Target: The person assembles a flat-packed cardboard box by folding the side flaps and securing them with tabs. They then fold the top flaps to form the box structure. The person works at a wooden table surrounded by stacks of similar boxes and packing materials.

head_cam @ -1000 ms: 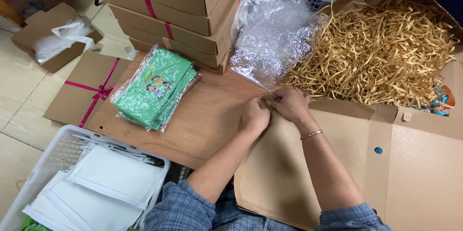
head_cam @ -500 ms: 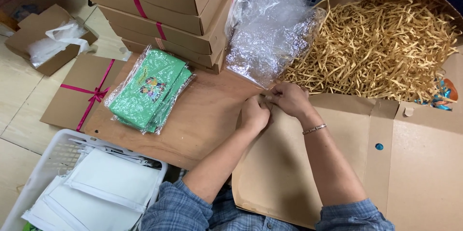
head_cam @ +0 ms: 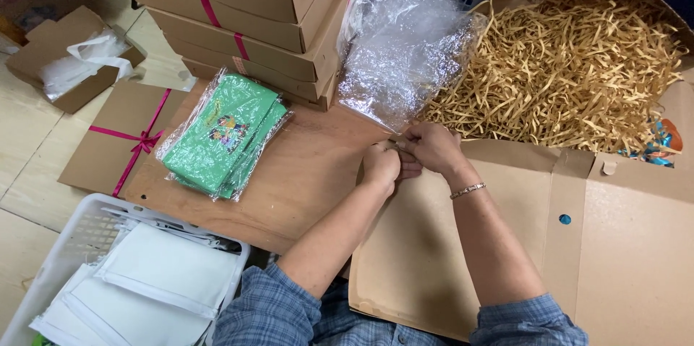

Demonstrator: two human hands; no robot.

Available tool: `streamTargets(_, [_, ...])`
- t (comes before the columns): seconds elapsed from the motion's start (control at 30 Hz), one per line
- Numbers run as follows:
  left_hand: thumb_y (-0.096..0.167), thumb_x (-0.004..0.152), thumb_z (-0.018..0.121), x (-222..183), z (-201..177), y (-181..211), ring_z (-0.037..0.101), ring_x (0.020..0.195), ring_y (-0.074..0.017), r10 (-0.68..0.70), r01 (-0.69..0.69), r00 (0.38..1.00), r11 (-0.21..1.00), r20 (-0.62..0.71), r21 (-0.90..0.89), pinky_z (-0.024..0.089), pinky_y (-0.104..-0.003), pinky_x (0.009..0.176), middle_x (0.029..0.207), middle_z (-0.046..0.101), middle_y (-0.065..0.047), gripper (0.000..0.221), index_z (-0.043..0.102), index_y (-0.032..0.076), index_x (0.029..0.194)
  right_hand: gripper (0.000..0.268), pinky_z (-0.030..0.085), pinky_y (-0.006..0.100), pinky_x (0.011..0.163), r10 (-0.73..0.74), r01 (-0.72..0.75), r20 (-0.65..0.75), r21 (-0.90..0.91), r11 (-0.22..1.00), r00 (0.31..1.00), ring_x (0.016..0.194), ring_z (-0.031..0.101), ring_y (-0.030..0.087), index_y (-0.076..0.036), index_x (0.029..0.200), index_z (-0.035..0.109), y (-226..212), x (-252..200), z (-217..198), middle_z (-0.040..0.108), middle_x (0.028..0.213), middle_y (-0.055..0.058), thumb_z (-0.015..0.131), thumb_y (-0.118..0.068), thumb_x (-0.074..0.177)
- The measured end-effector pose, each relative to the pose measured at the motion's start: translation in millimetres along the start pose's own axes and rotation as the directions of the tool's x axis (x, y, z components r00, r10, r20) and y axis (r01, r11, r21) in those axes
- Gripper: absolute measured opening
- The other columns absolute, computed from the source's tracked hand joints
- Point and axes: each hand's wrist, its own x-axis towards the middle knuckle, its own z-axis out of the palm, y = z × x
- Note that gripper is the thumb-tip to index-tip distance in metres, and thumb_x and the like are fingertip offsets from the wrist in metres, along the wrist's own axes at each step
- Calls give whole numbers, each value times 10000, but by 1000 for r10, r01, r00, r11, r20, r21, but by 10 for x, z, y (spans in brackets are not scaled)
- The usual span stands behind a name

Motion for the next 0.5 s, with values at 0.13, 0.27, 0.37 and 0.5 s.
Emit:
streamTargets(0.13, [33, 979, 308, 488, 39, -354, 735, 731, -429, -62, 113, 987, 926, 150, -359, 639, -527, 654, 850, 692, -351, 300, 578, -70, 1062, 261, 414, 554, 985, -13, 13, 8, 65, 998, 1000, 1208, 665, 235, -345, 1078, 772, -9, -37, -87, 756, 1153, -82, 670, -481, 879])
streamTargets(0.27, [38, 953, 318, 622, -4, -505, 739, 807, -441, -29, 98, 979, 934, 200, -344, 628, -565, 708, 912, 690, -379, 379, 665, -101, 1023, 308, 387, 542, 995, -21, 21, 11, 42, 999, 1000, 1176, 675, 211, -347, 1093, 765, 20, 17, -35, 752, 1120, -94, 694, -509, 841])
streamTargets(0.37, [40, 969, 324, 623, -15, -491, 733, 806, -460, -27, 94, 980, 937, 198, -336, 633, -583, 715, 919, 676, -390, 337, 598, -117, 1087, 285, 386, 571, 1016, -12, 11, 22, 38, 999, 1000, 1178, 675, 243, -372, 1064, 777, -44, -6, -74, 760, 1110, -98, 685, -518, 837])
streamTargets(0.5, [60, 938, 429, 163, 47, -149, 673, 1078, -444, 43, -36, 997, 993, 60, -116, 581, -635, 809, 1119, 670, -346, 387, 620, -95, 1237, 288, 358, 586, 1040, -10, 10, 31, 17, 1000, 999, 1176, 680, 240, -381, 1073, 778, -105, -27, -104, 766, 1102, -108, 673, -481, 823])
